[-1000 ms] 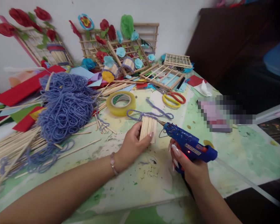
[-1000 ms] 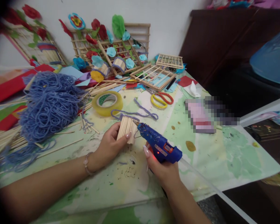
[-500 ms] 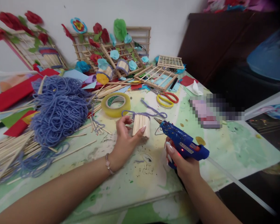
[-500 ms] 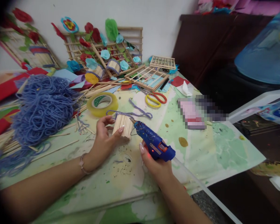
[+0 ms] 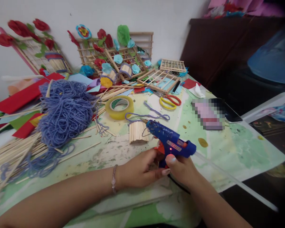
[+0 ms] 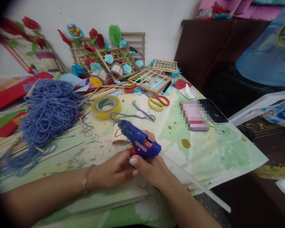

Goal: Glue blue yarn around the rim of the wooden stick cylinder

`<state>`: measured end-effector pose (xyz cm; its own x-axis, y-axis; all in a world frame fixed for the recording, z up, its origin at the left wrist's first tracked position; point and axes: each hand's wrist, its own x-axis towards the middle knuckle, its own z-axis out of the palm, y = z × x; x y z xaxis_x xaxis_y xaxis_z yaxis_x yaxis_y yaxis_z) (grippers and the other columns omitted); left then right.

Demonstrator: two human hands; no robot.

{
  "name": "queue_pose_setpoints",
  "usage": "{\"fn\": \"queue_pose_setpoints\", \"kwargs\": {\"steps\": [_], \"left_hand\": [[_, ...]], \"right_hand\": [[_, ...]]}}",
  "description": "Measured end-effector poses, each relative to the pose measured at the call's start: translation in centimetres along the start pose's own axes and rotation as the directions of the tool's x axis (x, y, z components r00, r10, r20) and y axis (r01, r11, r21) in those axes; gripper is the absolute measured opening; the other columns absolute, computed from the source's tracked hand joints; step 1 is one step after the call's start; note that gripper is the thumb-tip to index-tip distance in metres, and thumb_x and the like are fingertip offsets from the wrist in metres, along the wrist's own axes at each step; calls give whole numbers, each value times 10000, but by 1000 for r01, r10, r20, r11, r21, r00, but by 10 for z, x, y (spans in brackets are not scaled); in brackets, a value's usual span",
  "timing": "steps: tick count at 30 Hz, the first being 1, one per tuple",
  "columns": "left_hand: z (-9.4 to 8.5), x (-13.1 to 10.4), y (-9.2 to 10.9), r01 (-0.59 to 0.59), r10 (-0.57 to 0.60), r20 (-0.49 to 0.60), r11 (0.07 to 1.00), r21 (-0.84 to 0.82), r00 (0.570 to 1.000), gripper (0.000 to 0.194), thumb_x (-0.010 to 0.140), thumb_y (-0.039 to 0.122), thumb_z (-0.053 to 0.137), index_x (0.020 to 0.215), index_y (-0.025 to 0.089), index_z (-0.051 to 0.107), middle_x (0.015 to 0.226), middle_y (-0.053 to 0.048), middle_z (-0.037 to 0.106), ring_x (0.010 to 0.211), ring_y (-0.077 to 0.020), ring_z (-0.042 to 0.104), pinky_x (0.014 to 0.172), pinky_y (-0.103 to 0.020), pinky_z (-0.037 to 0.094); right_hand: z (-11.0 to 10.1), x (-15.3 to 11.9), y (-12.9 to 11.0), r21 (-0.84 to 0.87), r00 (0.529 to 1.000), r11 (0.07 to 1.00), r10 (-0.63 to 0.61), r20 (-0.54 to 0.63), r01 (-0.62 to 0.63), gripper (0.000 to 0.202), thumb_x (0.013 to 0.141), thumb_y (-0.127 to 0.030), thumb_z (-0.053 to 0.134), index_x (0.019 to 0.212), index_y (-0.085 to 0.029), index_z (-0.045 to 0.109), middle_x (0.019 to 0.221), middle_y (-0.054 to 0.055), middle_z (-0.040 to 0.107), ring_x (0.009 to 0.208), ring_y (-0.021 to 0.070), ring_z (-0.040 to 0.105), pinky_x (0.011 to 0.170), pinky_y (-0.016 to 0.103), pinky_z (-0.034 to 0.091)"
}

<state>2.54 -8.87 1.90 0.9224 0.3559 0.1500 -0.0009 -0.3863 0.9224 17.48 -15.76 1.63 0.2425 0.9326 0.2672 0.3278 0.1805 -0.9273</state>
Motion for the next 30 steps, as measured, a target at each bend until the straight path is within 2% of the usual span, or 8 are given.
{"fn": "queue_pose_setpoints", "kwargs": {"steps": [3,4,7,10,13,16,23,30], "left_hand": [[2,-1,1,14,-14,-46,1000,-10,999,265,894,364,433,1045,153,490,881,-79,574,768,-174,526,684,-297,461],[2,-1,0,13,-14,-58,1000,-26,998,279,898,361,430,1074,152,484,906,-85,576,794,-179,529,708,-305,461],[5,0,-5,27,-36,-110,996,-83,993,348,884,370,480,1160,160,444,1012,-106,574,900,-202,540,798,-339,455],[7,-1,-15,57,-72,-148,993,-105,986,377,878,393,492,1175,170,425,1045,-112,559,944,-218,540,824,-360,452],[8,-2,-20,75,-86,-138,994,-83,987,340,895,396,458,1156,181,433,999,-94,567,878,-197,542,788,-341,456],[6,-1,-18,76,-79,-117,997,-27,990,349,901,400,444,1164,171,432,983,-95,580,853,-193,541,767,-332,454],[0,3,-8,80,-61,-115,982,170,992,349,899,455,405,994,137,513,916,-114,577,824,-211,521,752,-352,449],[-3,3,-9,51,-35,-66,965,256,997,364,912,450,369,1008,129,510,994,-155,576,914,-245,531,817,-384,440]], "right_hand": [[-9,-3,14,87,981,992,72,181,-89,504,804,-554,537,1197,-239,558,1122,91,609,1038,251,576,883,420,484],[-12,-3,17,117,986,990,60,158,-79,496,790,-529,575,1197,-247,550,1119,84,607,1029,243,579,880,409,485],[-20,-3,17,227,988,971,-45,-151,79,461,719,-451,687,1116,-258,555,986,52,606,856,192,603,734,330,517],[-24,-3,10,246,895,932,-143,-422,265,304,756,-324,667,1035,-257,567,825,22,581,664,147,572,587,298,494],[-25,-3,4,121,805,911,-278,-524,394,126,794,-241,619,920,-255,627,753,21,586,611,157,575,540,328,483],[-24,-2,2,60,770,894,-346,-535,443,125,816,-211,593,902,-251,674,715,29,595,616,170,586,491,324,471],[-15,0,-3,303,817,892,-115,-565,335,27,807,-228,637,820,-206,644,711,15,593,588,132,580,443,257,444],[-9,1,-11,480,850,847,69,-523,227,119,832,-282,621,793,-169,622,582,-9,580,481,97,547,422,214,408]]}}
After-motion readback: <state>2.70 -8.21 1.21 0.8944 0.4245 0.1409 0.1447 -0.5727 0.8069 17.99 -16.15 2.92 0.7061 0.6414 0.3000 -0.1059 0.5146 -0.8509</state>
